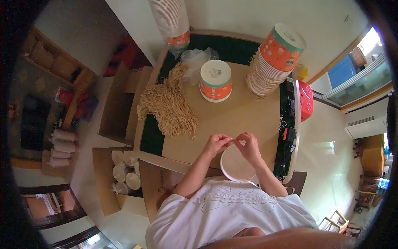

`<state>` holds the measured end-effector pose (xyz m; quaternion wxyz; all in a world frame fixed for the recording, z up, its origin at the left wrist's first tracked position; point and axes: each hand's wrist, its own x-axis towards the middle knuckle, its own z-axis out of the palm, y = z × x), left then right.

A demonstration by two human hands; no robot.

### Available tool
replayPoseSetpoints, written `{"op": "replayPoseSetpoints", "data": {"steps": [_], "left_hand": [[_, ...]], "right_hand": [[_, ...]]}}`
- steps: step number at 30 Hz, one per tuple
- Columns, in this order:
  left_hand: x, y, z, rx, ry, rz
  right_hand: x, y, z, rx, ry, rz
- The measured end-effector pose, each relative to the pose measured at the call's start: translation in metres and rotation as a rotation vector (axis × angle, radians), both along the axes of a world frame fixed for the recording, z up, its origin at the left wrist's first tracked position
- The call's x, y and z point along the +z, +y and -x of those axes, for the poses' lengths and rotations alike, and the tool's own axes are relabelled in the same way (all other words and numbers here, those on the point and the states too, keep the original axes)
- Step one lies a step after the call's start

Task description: The recorder is inspecting, stacking, and organizing paper bowls at a packaging station.

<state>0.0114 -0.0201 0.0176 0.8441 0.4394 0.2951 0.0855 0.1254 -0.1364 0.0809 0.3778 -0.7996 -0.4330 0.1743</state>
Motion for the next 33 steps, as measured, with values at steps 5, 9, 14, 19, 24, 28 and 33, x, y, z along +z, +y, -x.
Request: {"op": "replayPoseSetpoints", "data": {"steps": [5, 9, 14, 19, 24, 28, 33], "left_hand": [[-0.001, 0.000, 0.002, -0.005, 0.008, 0.001], [0.002, -0.001, 0.001, 0.003, 0.018, -0.007], [0.002, -0.001, 0.002, -0.022, 0.063, -0.054], [0.000, -0.001, 0.001, -0.025, 0.065, -0.048], [0.002, -0.003, 0.002, -0.034, 0.027, -0.085], [0.001, -0.003, 0.001, -0.039, 0.051, -0.139], [0.002, -0.004, 0.000, -0.035, 0.062, -0.138]], "right_hand": [[0.007, 0.002, 0.006, -0.025, 0.032, 0.037], [0.005, 0.001, 0.006, -0.024, 0.066, 0.050], [0.005, 0.000, 0.005, -0.005, 0.108, 0.018], [-0.002, -0.002, 0.002, -0.004, 0.163, -0.003], [0.004, -0.001, 0.003, 0.012, 0.144, 0.046], [-0.001, -0.001, 0.001, 0.033, 0.116, 0.033], [-0.007, 0.001, -0.001, -0.037, 0.184, 0.020]]}}
